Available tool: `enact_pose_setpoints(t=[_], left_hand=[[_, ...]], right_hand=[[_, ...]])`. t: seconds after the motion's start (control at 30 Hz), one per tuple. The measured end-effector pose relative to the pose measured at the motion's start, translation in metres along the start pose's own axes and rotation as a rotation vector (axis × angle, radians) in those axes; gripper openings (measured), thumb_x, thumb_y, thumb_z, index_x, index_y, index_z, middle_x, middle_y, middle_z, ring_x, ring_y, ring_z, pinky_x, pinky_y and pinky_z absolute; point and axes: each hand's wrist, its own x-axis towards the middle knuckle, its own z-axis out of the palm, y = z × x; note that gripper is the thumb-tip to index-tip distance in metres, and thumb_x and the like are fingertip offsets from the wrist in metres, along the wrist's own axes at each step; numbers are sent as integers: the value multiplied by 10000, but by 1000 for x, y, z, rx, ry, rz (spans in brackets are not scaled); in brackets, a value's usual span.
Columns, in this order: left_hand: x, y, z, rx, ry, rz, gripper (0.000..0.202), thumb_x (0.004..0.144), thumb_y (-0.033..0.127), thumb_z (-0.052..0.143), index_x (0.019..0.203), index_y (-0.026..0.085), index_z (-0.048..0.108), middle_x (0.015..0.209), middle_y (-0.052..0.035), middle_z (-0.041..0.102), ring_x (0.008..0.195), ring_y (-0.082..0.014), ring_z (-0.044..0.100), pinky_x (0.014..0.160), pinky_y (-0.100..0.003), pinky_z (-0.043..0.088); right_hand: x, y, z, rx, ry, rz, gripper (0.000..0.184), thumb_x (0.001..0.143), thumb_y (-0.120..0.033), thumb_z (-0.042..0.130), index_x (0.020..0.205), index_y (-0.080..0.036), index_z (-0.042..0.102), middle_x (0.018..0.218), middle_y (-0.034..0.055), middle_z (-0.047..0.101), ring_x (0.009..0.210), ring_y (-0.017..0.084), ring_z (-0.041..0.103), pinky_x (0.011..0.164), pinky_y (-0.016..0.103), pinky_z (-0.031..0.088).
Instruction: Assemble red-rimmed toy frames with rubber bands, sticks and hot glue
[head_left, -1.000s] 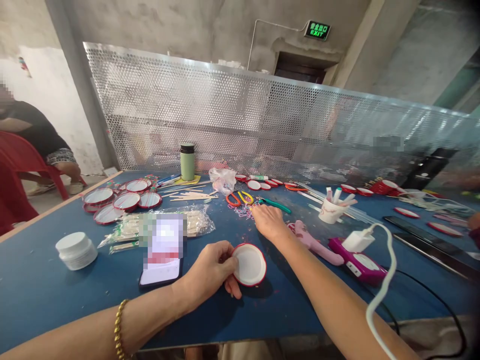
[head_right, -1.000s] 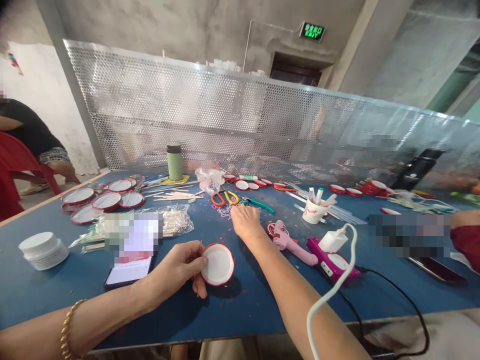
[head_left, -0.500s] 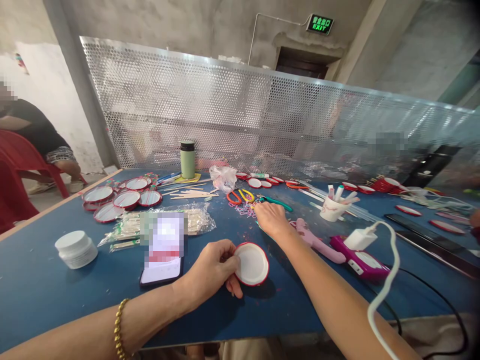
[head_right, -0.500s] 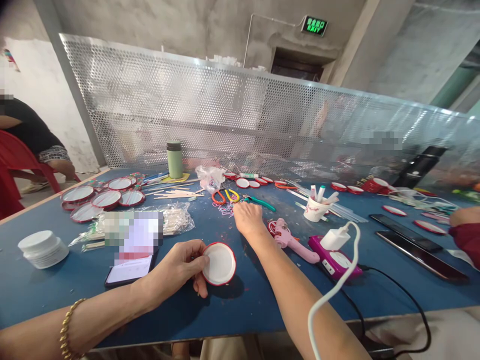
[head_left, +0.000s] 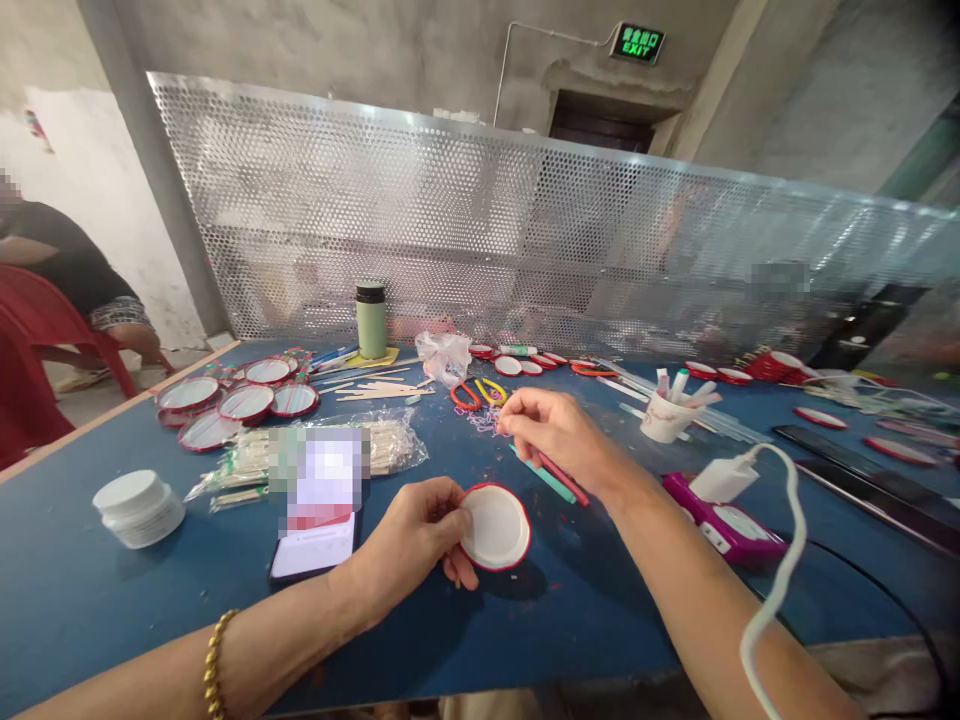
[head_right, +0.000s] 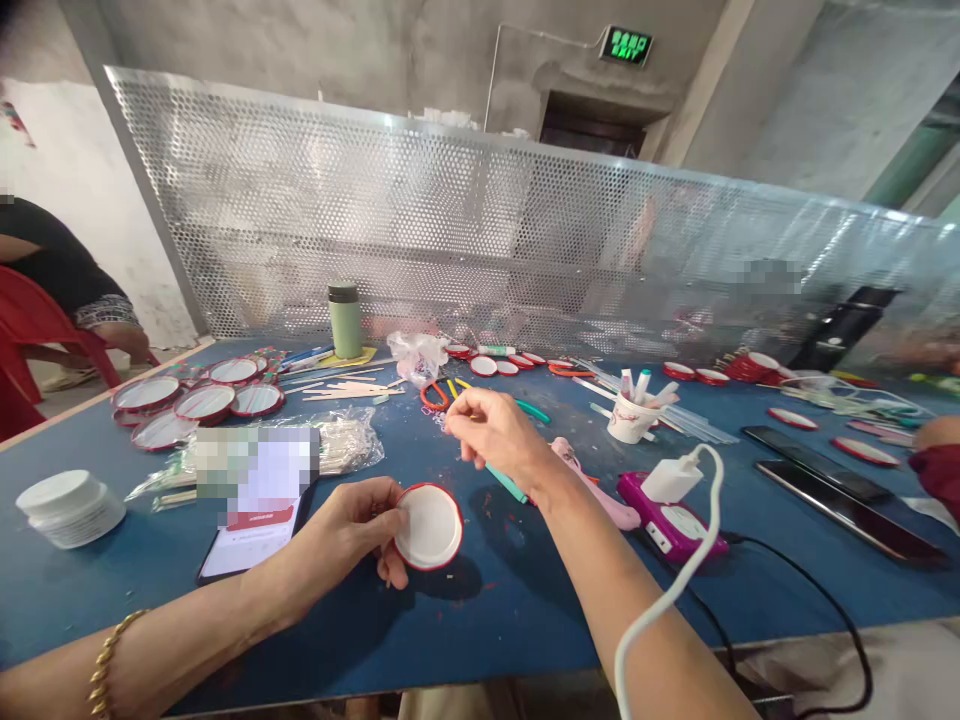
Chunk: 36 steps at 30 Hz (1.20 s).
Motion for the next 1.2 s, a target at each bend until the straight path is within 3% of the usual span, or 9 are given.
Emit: enact_pose_setpoints(t=[0.07, 0.17, 0.43, 0.57, 0.67, 0.83, 1.03, 1.2], left_hand=[[0, 2, -1, 21, 10, 26, 154, 848, 288, 520, 804, 140, 532, 526, -25, 635, 501, -128, 623, 541, -220, 457], [1, 4, -1, 63, 28, 16, 160, 854, 283, 508, 838, 132, 558, 536, -14, 624, 492, -119, 603, 523, -215, 438], [0, 11, -1, 154, 6, 14, 259, 857, 361, 559, 836, 111, 621, 620, 6, 571, 520, -83, 509, 484, -195, 329], [-2, 12, -1, 78, 63, 43, 321, 830, 412, 623, 950, 115, 625, 698, 2, 576, 599, -91, 495, 528, -194, 356], [-2, 9, -1, 3, 135, 50, 395, 816, 430, 650, 1073, 142, 565, 652, 35, 537, 585, -97, 491, 516, -192, 348], [2, 5, -2, -36, 167, 53, 340, 802, 443, 666, 922, 137, 577, 623, 36, 532, 553, -79, 467, 493, -177, 325], [4, 5, -4, 33, 244, 51, 300, 769, 407, 702, 758, 130, 586, 620, 8, 585, 545, -83, 498, 487, -174, 341], [2, 9, -5, -105, 175, 24, 305, 738, 395, 753, 761, 122, 618, 621, 4, 602, 525, -66, 501, 472, -154, 343]], right_hand=[[-14, 1, 10, 191, -77, 8, 143, 839, -316, 570, 784, -184, 571, 653, -12, 636, 467, 94, 536, 427, 195, 408], [-27, 10, 24, 291, -145, 49, 191, 877, -373, 573, 825, -189, 575, 691, -11, 633, 513, 101, 548, 460, 207, 420], [-32, 14, 29, 147, -50, -128, 166, 890, -325, 620, 815, -183, 662, 845, 10, 645, 723, 124, 557, 642, 237, 423], [-36, 12, 31, 226, -140, -73, 206, 911, -367, 602, 827, -185, 650, 712, -20, 605, 620, 103, 498, 564, 224, 378], [-38, 12, 35, 254, -205, -59, 234, 913, -397, 601, 835, -182, 652, 722, -18, 612, 635, 104, 496, 560, 222, 365], [-38, 12, 42, 274, -228, -61, 253, 905, -426, 609, 834, -187, 650, 768, -11, 640, 697, 124, 534, 607, 232, 393], [-41, 8, 45, 219, -180, -79, 200, 930, -328, 578, 796, -183, 607, 768, -9, 626, 718, 131, 545, 647, 241, 409], [-44, 3, 44, 138, -184, -137, 228, 979, -309, 494, 785, -195, 530, 708, -35, 529, 657, 115, 466, 586, 231, 356]])
